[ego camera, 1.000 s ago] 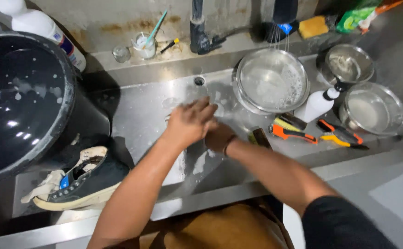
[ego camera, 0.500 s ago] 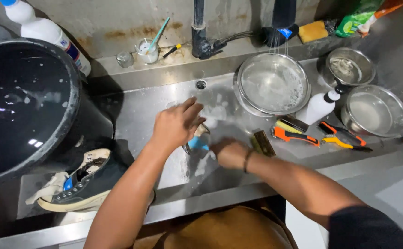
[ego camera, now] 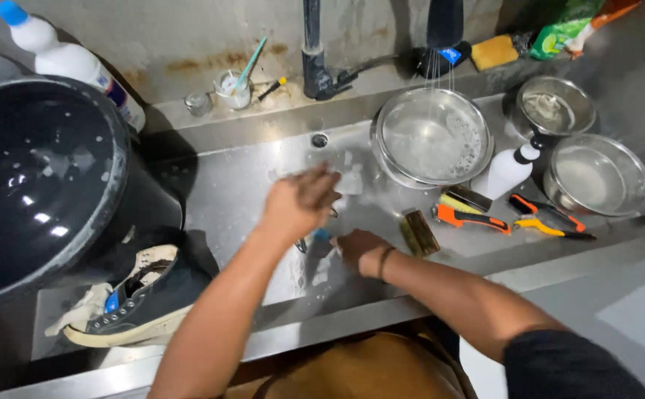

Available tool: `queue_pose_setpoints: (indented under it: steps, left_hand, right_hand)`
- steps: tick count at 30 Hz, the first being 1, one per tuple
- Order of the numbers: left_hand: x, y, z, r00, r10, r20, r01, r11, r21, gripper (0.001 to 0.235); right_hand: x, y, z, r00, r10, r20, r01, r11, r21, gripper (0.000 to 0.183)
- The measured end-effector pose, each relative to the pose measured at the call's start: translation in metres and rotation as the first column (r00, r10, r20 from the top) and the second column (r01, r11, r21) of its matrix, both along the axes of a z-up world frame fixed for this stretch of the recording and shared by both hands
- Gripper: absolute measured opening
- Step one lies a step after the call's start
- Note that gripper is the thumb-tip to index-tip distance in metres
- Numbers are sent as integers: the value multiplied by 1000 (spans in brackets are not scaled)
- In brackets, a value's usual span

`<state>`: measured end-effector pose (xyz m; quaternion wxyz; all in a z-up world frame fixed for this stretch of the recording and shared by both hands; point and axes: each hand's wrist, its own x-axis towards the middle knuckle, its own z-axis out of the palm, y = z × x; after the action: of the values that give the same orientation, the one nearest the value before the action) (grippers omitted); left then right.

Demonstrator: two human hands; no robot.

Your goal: Scrubbing the upper and sole of a sneaker using a brush and water in a sink to clean it.

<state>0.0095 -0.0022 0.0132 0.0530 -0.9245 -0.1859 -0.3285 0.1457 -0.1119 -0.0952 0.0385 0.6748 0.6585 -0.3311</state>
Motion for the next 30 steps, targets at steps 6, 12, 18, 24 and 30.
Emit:
queue_pose_setpoints:
  steps: [6, 12, 18, 24, 30]
  left_hand:
    - [15, 6, -8, 1000, 8, 30, -8, 1000, -7, 29]
    - [-8, 16, -3, 998, 53, -21, -55, 992, -114, 26]
    - [8, 0, 1, 998, 58, -21, -58, 998, 26, 29]
    - [13, 2, 2, 996, 61, -59, -67, 992, -104, 34]
    - [-13, 21, 49, 982, 119, -150, -163, 928, -335, 41]
  right_hand:
    - [8, 43, 1, 475, 589, 654, -687, 712, -143, 22]
    - [-9, 12, -6, 997, 52, 58, -50, 998, -29, 37]
    - [-44, 17, -22, 806, -508, 304, 507, 857, 89, 46]
    - [-1, 26, -55, 943, -315, -106, 310, 949, -62, 52]
    - [81, -64, 14, 997, 52, -59, -51, 998, 25, 38]
